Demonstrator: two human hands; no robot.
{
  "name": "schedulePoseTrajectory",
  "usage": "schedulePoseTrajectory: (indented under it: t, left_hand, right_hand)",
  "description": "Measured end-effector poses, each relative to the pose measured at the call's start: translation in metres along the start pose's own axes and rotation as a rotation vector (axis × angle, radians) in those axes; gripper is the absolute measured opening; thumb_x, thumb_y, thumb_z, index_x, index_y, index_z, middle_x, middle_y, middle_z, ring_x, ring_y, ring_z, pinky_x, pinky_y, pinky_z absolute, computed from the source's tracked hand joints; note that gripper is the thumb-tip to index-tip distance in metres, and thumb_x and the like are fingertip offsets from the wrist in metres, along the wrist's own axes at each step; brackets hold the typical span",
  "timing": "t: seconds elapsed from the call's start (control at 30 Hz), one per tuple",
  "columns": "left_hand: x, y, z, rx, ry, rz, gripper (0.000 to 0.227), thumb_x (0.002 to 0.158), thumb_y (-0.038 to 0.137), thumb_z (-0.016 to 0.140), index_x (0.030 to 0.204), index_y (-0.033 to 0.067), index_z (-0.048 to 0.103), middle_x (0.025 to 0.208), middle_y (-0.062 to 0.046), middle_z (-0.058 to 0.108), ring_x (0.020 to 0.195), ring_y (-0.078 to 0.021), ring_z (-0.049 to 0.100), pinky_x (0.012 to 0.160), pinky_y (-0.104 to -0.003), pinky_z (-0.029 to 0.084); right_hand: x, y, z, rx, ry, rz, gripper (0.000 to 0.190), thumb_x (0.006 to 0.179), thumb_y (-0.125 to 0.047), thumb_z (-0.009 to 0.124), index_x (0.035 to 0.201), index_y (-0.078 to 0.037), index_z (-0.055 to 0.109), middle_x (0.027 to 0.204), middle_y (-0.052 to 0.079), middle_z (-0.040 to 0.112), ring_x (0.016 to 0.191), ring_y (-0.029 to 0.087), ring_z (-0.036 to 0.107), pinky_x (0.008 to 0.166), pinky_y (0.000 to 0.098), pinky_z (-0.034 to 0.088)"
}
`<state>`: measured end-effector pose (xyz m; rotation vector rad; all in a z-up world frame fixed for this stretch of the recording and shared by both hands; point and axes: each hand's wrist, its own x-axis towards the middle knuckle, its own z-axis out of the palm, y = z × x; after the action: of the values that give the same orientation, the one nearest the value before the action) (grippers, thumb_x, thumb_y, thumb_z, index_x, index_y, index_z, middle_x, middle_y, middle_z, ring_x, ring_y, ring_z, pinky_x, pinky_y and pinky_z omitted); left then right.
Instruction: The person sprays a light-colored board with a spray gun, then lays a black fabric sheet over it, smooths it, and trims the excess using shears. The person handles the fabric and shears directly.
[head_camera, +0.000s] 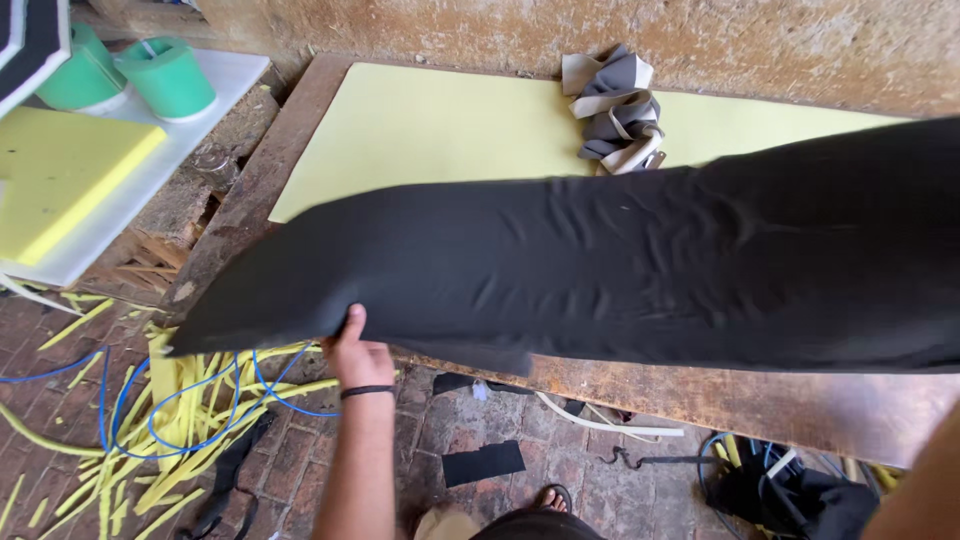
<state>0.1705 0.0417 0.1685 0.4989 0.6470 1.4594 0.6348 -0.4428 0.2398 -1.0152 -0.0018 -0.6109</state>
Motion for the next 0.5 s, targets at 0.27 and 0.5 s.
schedulePoseTrajectory:
  t: [0.27, 0.5]
  left_hand:
    - [0.106, -0.008, -0.119, 0.623, 0.203, -0.169, 0.035, 0.085, 0.007, 0.084, 0.115, 0.015, 0.07, 0.111, -0.001, 0.072, 0.078, -0.0181, 0.065, 0.051, -0.03, 0.047]
    - [0.195, -0.03, -0.169, 1.176, 0.713, -0.591, 0.096, 0.087, 0.054, 0.088, 0.138, -0.0099, 0.039, 0.11, -0.027, 0.065, 0.07, -0.0407, 0.069, 0.049, -0.046, 0.06]
  right_hand:
    - [-0.163, 0.11, -0.167, -0.714, 0.368, 0.799, 0.049, 0.081, -0.011, 0.089, 0.118, 0.009, 0.064, 0.123, 0.015, 0.072, 0.102, 0.027, 0.069, 0.097, 0.0408, 0.054]
    - [-0.237, 0.148, -0.175, -0.431, 0.492, 1.098, 0.042, 0.082, -0.003, 0.084, 0.118, 0.006, 0.064, 0.117, 0.016, 0.071, 0.099, 0.03, 0.072, 0.087, 0.0399, 0.061]
